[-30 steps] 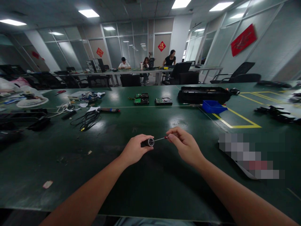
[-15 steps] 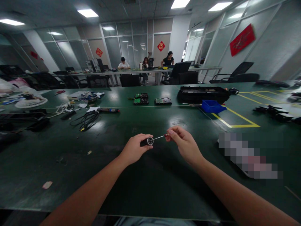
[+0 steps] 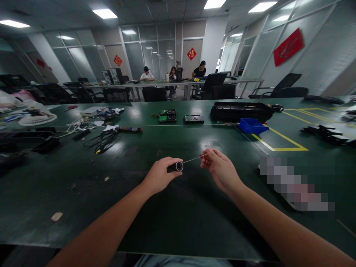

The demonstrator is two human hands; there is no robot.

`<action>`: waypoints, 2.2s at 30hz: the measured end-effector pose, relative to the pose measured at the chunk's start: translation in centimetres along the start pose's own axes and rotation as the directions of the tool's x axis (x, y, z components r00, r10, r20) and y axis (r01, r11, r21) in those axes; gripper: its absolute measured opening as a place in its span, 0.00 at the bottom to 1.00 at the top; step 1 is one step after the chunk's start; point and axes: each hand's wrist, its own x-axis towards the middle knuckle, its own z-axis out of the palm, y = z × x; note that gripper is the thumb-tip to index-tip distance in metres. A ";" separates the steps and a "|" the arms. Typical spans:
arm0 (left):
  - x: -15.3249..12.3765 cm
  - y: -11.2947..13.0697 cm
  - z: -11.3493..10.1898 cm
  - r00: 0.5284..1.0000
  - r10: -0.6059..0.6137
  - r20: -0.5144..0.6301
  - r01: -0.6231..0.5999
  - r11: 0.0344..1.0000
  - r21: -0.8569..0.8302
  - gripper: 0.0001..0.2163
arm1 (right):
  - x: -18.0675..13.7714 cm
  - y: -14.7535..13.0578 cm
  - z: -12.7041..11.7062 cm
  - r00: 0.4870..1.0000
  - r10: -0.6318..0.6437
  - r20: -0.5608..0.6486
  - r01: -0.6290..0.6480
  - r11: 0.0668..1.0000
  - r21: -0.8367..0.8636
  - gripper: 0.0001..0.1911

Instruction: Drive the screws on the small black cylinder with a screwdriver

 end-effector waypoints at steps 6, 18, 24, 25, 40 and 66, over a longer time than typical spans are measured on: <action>0.0 0.0 -0.1 1.000 0.000 0.015 -0.001 0.998 0.068 0.19 | -0.2 -0.2 -0.5 0.963 -0.233 0.133 0.264 0.910 -0.320 0.13; 0.0 -0.6 0.6 0.997 -0.064 0.032 0.061 0.995 0.084 0.20 | -1.4 -1.2 -0.3 0.887 -0.321 0.332 0.457 0.517 -0.724 0.11; 0.1 -0.4 0.4 0.996 -0.083 0.011 0.082 0.994 0.072 0.18 | -1.4 -1.5 -0.1 0.861 -0.360 0.359 0.489 0.395 -0.777 0.09; 0.1 -0.4 0.4 0.996 -0.088 -0.001 0.088 0.994 0.065 0.18 | -1.4 -1.5 -0.1 0.865 -0.359 0.351 0.482 0.397 -0.781 0.09; 1.3 -0.5 -1.2 0.961 -0.260 -0.094 0.257 0.965 -0.050 0.18 | -1.6 -1.5 0.0 0.885 -0.319 0.339 0.457 0.456 -0.764 0.10; 6.0 -4.0 -2.4 0.984 -0.174 0.043 0.141 0.897 0.419 0.09 | -2.4 -2.3 0.2 0.866 -0.285 0.411 0.500 0.468 -0.729 0.11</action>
